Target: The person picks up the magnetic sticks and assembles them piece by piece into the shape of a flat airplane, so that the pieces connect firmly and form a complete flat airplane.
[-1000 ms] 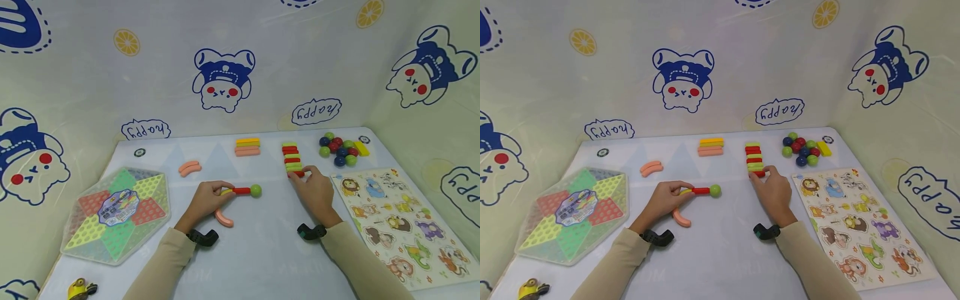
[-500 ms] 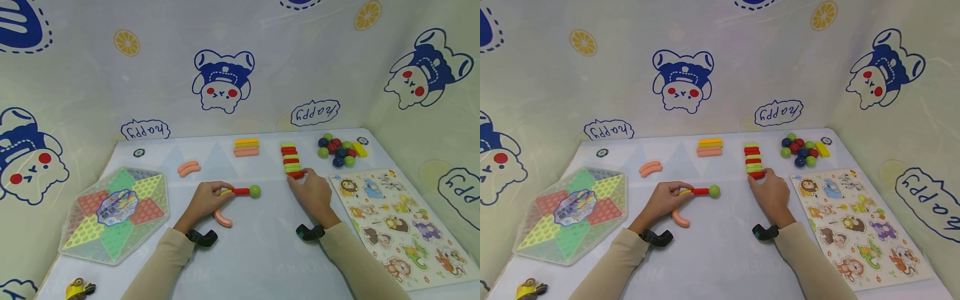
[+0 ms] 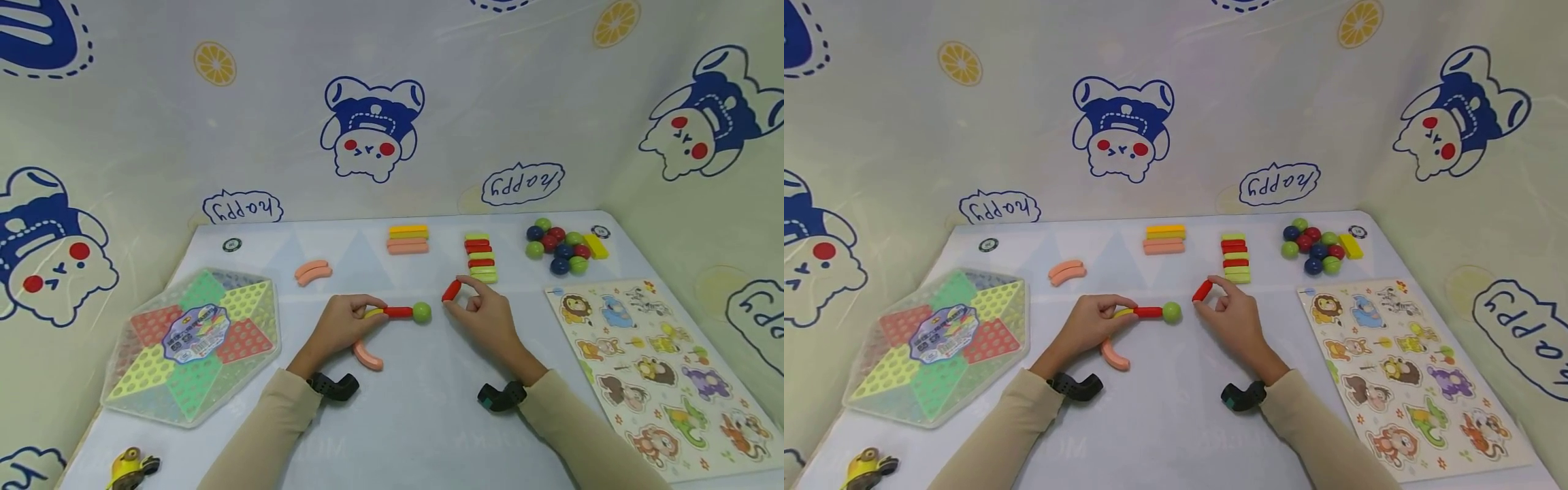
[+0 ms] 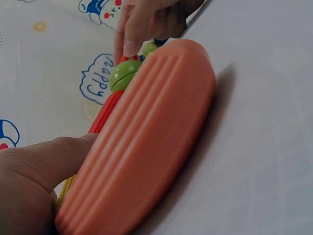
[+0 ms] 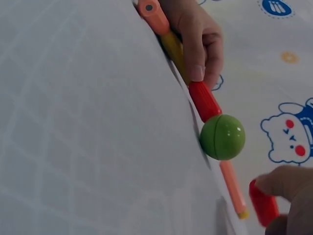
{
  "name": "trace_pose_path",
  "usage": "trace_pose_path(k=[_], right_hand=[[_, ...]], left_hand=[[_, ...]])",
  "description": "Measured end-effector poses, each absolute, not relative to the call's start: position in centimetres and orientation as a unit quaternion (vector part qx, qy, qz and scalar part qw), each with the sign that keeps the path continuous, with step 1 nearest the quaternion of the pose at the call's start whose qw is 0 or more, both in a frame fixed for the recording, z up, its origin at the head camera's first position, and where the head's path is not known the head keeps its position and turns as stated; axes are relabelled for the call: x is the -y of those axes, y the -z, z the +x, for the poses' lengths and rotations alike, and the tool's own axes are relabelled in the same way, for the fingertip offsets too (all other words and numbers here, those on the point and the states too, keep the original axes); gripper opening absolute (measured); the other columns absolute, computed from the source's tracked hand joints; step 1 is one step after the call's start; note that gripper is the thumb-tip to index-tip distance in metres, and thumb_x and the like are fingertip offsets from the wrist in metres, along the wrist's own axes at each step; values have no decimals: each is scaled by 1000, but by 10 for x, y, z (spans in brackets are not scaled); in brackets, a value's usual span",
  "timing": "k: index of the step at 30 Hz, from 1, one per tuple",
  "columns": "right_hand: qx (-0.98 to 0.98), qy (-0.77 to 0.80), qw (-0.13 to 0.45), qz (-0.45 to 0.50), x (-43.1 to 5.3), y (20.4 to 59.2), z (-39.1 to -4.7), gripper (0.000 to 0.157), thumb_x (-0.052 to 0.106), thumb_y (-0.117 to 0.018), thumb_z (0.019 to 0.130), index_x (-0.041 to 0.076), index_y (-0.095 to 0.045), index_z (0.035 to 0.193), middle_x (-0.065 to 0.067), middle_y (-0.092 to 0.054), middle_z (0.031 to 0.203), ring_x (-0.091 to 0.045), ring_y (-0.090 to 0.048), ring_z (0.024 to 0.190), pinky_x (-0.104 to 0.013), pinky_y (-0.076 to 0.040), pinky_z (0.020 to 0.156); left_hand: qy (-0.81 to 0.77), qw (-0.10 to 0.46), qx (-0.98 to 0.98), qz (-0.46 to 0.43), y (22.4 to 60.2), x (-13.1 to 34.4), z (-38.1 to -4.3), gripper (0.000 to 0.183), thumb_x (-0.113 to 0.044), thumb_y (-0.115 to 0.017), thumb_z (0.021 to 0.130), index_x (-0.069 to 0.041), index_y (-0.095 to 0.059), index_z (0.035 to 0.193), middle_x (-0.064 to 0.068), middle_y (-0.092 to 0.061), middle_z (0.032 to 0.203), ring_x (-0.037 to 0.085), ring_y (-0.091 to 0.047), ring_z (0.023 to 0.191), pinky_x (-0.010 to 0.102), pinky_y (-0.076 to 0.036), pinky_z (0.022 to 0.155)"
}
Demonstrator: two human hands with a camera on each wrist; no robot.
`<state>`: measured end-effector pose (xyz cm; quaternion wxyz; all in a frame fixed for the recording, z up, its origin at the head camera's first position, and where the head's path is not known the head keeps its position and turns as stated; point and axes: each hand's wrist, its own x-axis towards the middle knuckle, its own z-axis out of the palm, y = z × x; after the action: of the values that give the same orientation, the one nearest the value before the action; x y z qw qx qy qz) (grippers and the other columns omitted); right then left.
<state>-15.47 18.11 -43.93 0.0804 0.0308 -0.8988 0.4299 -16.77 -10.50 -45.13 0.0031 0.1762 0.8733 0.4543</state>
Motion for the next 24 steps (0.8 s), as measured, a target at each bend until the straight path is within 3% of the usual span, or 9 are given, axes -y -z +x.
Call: trace_pose_path(k=[13, 24], right_hand=[[866, -488, -63, 85, -177, 437, -185, 56, 54, -74, 72, 35, -56, 122, -8, -43, 56, -21, -38, 47, -26, -30, 43], [855, -492, -82, 140, -177, 438, -193, 39, 39, -64, 88, 29, -57, 125, -7, -38, 55, -21, -36, 47, -27, -29, 45]], left_hand=[[-448, 3, -875, 182, 452, 99, -166, 13, -40, -74, 79, -35, -71, 91, -4, -32, 48, 9, -29, 45, 26, -24, 46], [-440, -6, -878, 186, 448, 101, -167, 14, -36, -75, 79, -32, -72, 91, -3, -33, 47, 9, -29, 44, 25, -23, 46]])
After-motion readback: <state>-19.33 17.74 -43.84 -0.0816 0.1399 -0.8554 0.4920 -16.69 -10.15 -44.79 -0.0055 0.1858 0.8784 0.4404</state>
